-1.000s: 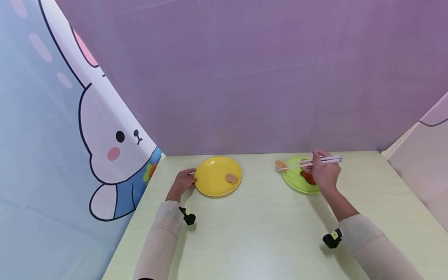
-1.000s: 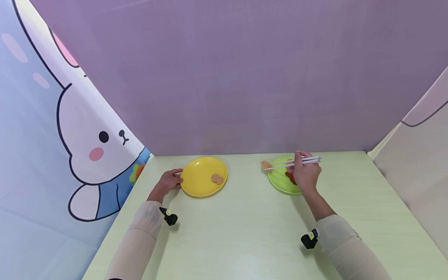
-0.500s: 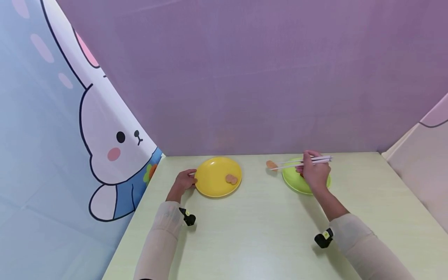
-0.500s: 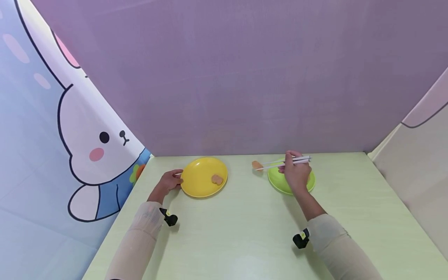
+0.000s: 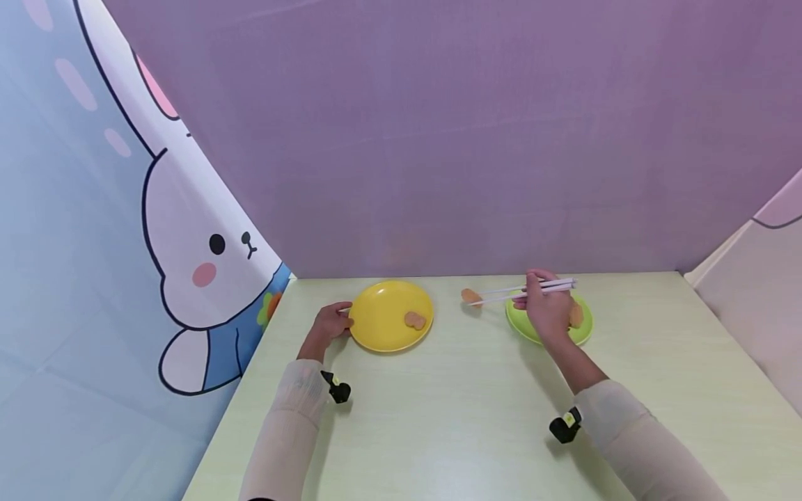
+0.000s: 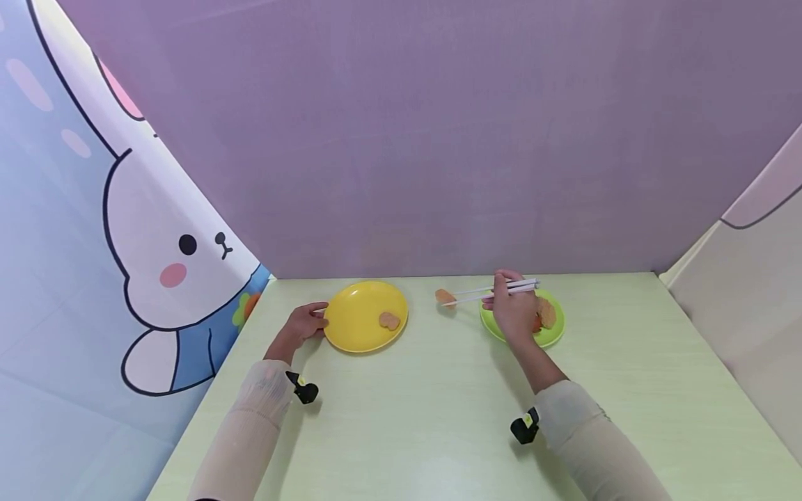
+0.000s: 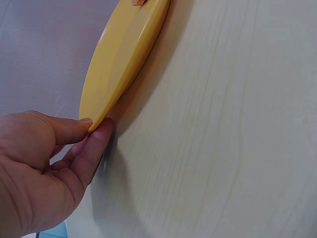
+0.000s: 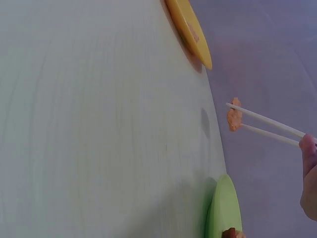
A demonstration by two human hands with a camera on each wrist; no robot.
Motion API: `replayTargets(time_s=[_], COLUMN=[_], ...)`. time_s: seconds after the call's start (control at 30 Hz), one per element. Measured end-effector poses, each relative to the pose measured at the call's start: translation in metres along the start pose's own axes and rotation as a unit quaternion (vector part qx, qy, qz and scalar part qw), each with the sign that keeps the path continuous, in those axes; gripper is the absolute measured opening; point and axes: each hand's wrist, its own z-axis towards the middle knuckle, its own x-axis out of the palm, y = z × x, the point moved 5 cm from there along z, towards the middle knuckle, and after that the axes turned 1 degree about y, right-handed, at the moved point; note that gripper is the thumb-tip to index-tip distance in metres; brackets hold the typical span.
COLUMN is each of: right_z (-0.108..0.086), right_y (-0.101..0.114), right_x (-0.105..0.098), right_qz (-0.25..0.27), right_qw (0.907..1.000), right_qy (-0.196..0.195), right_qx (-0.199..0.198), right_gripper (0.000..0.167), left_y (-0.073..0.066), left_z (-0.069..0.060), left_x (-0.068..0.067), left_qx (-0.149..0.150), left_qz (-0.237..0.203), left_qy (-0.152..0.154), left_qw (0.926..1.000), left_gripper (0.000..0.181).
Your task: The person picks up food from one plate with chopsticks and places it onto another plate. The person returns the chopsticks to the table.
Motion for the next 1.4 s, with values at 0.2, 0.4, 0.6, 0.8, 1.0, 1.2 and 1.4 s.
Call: replayTargets(time_s=[0.2,0.4,0.6,0.8,1.0,1.2,1.4], right_z=[-0.004,-0.008,-0.010,-0.014,-0.018,-0.021,-0.023], right_y=[0.001,0.002,0.002,0.001,0.001,0.001,0.000], right_x=[0.010,0.019,0.028,0.039,0.051,0.060,0.068], right_qz=[-0.011,-0.010,-0.001,0.013,0.027,0.023,0.019], right_qw=[0.9998,0.9995,0.9989,0.9989,0.9983,0.9986,0.9989], right_qy=[0.010,0.016,0.022,0.024,0.026,0.027,0.029], right_qx=[0.010,-0.024,-0.041,-0.039,-0.045,-0.039,-0.030], right_gripper=[0.032,0.031,0.033,0.032,0.031,0.029,0.032], left_y=[-0.002,-0.002,-0.001,-0.001,-0.001,-0.001,-0.001], left_z=[-0.002,-0.001,-0.001,-0.002,0.000,0.002,0.000], left_x=[0.000,0.001,0.001,0.001,0.001,0.001,0.002], left_qx=[-0.004,-0.007,-0.015,-0.009,-0.010,-0.013,-0.011], left_qz=[-0.005,0.002,0.012,0.001,-0.001,0.005,0.002], left_qy=[0.002,0.002,-0.002,0.004,0.004,0.000,0.002], left_qw=[1.0000,1.0000,0.9998,1.0000,0.9999,0.9999,0.9999], left_gripper=[0.055,0.055,0.055,0.056,0.055,0.055,0.055])
